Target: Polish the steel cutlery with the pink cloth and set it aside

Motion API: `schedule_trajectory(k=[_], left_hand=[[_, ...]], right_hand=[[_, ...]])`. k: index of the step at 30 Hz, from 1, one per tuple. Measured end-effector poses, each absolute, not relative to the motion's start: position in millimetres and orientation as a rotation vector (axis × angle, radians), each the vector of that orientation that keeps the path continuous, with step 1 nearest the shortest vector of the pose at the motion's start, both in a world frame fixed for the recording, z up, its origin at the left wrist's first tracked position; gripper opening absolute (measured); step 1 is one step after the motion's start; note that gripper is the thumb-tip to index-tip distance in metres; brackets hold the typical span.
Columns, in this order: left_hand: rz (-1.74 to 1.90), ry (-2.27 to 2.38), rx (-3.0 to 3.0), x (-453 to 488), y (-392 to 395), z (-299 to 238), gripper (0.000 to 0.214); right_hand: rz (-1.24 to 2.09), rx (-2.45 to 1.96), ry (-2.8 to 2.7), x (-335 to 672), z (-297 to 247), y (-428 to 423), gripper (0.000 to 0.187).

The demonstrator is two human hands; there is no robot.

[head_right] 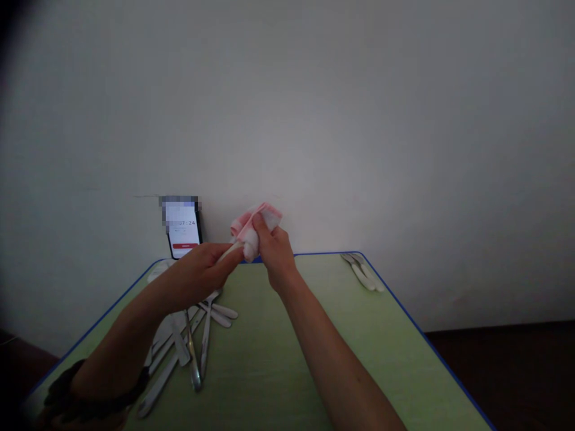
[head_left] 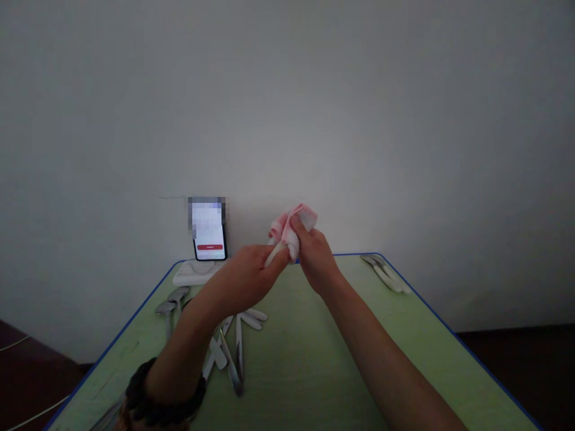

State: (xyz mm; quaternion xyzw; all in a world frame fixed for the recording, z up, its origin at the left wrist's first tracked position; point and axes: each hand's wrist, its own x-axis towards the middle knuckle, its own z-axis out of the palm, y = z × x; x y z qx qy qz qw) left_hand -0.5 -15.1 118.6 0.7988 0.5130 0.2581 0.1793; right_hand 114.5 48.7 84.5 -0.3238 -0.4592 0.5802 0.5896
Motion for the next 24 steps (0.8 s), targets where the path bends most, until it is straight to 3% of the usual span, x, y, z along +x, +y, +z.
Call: schedule_trajectory(k=[24], left_hand=[[0.712,1.452,2.290,-1.5,-14.6,118.3,0.031]], right_hand=[[1.310,-0.809,-1.176,116.1,83.1,50.8,0.043]])
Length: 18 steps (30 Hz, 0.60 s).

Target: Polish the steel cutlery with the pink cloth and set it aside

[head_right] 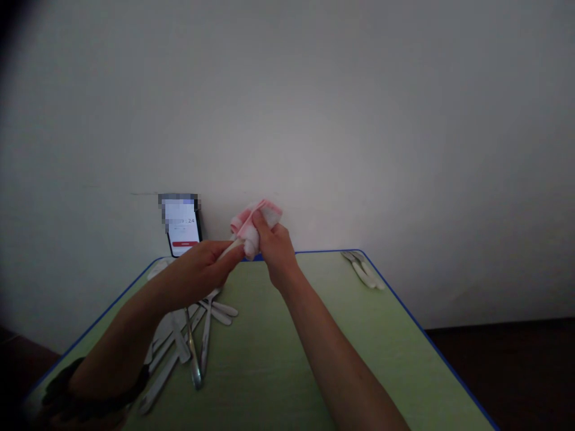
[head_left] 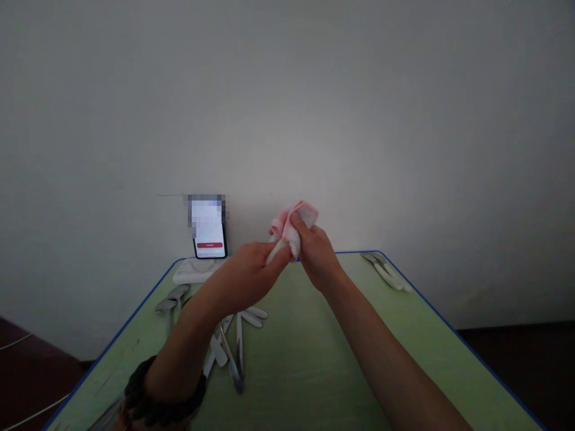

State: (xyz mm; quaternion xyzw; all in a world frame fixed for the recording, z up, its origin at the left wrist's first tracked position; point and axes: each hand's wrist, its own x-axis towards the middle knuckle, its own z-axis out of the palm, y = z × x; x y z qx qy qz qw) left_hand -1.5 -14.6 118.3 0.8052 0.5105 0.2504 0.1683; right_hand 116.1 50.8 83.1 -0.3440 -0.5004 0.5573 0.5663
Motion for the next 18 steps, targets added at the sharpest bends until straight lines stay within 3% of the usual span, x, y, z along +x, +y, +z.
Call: schedule_trajectory(k=[18], left_hand=[[0.721,1.441,2.260,-1.1,-14.1,117.1,0.032]], right_hand=[[1.315,-0.801,-1.198,116.3,83.0,51.1,0.044]])
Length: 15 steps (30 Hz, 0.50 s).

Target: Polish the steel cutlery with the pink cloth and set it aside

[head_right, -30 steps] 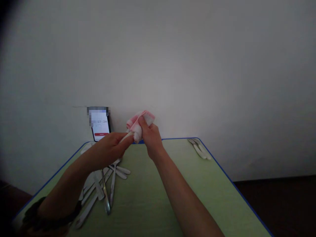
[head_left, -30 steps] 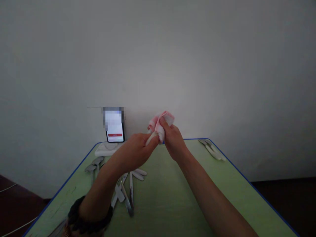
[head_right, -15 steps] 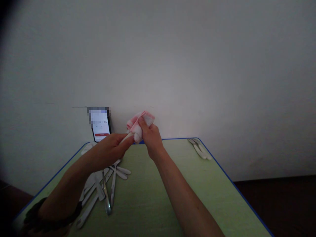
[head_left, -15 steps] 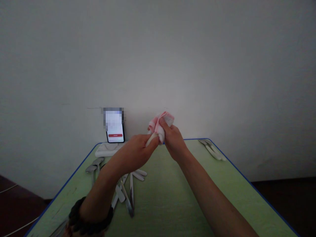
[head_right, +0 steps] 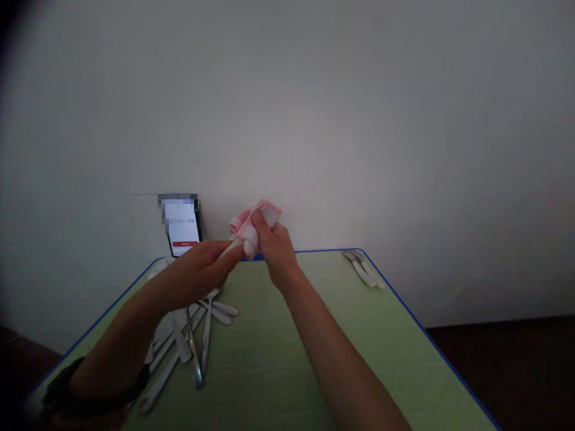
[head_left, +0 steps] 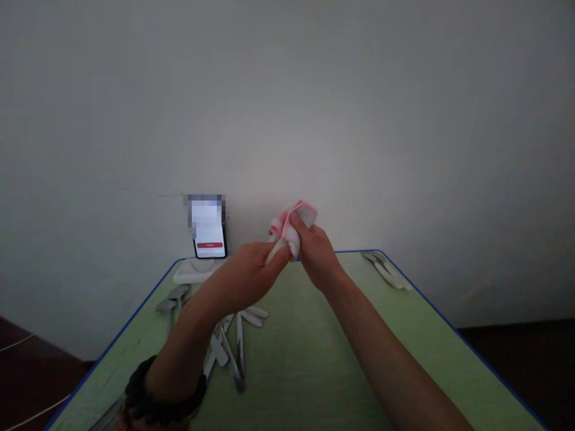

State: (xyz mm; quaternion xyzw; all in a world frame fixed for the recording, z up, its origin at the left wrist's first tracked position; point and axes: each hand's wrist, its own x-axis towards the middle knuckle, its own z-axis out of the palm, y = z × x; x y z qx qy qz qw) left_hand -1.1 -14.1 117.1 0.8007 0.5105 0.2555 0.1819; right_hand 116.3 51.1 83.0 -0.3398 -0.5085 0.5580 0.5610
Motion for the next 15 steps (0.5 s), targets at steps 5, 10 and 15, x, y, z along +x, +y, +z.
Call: schedule_trajectory(k=[5,10,15], left_hand=[[0.710,1.442,2.248,-1.7,-14.7,116.2,0.031],[0.738,1.433,2.253,-1.4,-13.9,115.7,0.033],[0.692,1.446,2.255,-1.0,-13.7,115.5,0.033]], right_hand=[[1.308,-0.817,-1.204,116.4,83.4,50.1,0.044],[1.304,-0.805,-1.225,117.3,82.3,50.5,0.044],[1.305,-0.815,-1.211,117.5,81.4,51.2,0.044]])
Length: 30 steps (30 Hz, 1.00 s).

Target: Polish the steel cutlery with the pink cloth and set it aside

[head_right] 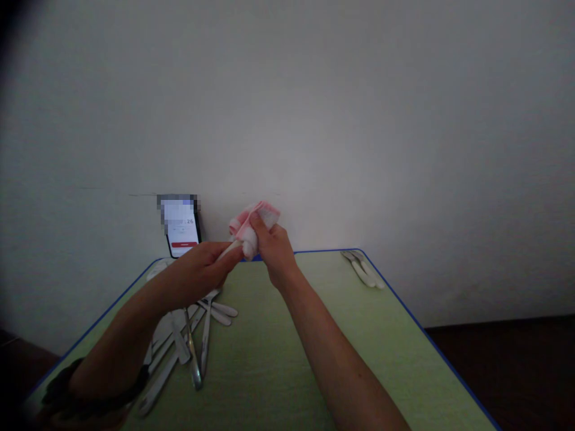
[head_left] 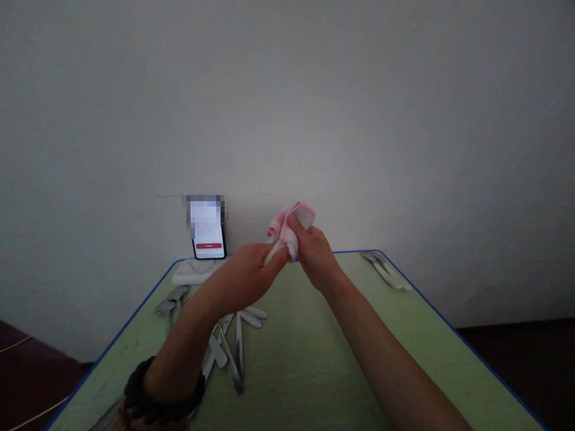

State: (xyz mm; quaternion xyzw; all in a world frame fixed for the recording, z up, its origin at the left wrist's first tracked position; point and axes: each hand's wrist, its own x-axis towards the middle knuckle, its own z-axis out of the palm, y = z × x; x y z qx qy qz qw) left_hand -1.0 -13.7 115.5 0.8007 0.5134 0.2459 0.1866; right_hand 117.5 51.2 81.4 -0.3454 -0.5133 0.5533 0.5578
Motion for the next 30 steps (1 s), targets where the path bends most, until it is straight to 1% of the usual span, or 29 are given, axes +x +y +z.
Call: schedule_trajectory(k=[24,30], left_hand=[[0.671,1.469,2.217,-1.6,-14.3,115.6,0.034],[0.661,1.454,2.226,-1.4,-14.1,115.5,0.032]], right_hand=[[1.313,-0.811,-1.220,116.3,80.1,52.3,0.046],[1.287,-0.823,-1.211,116.2,78.1,54.4,0.043]])
